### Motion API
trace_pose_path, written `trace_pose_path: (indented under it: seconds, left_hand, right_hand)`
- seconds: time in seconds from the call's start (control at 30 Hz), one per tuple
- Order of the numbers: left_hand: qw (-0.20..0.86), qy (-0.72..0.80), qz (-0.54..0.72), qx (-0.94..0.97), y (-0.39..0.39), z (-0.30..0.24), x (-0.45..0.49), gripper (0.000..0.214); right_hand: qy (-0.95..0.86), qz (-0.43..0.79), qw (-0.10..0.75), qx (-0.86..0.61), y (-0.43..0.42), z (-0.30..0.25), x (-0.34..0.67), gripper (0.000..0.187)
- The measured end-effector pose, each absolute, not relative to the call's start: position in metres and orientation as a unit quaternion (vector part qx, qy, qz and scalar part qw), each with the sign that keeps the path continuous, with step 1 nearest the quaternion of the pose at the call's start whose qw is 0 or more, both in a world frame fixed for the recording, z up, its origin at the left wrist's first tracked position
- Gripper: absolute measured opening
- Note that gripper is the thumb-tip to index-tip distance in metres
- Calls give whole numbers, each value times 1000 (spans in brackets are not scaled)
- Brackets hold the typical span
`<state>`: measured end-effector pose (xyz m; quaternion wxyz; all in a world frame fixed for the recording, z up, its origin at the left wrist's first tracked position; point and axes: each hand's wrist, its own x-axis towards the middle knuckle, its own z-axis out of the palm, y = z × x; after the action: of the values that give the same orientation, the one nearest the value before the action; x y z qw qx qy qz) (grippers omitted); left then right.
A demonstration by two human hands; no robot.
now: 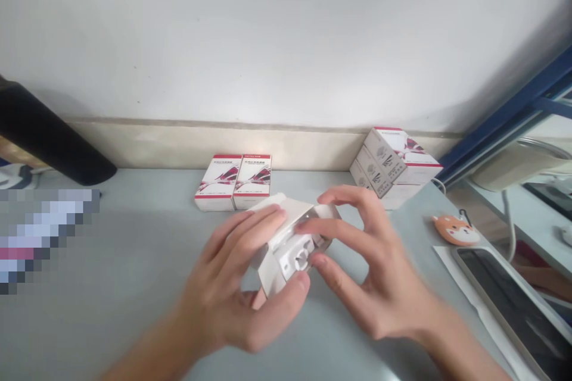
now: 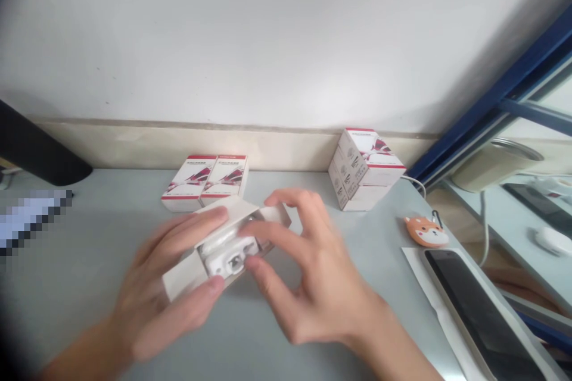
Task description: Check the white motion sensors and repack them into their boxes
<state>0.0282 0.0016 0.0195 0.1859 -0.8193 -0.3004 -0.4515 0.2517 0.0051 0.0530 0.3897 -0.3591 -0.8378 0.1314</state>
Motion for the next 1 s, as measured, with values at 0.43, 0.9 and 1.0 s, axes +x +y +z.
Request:
trace_pose_path:
  seconds: [0.43,0.9,1.0]
  left_hand:
    - [219,-281,-403,-843,8,23,23,37]
    - [114,-287,-402,-862,11,19,11,55]
    - [124,-290,-409,-857,12,25,13,46]
  right_hand:
    - [-670,126,427,-593,51,25,276,10]
    - [-722,-2,275,-634,61,6,282,21]
    - [-742,0,414,-527,47,26,276,21]
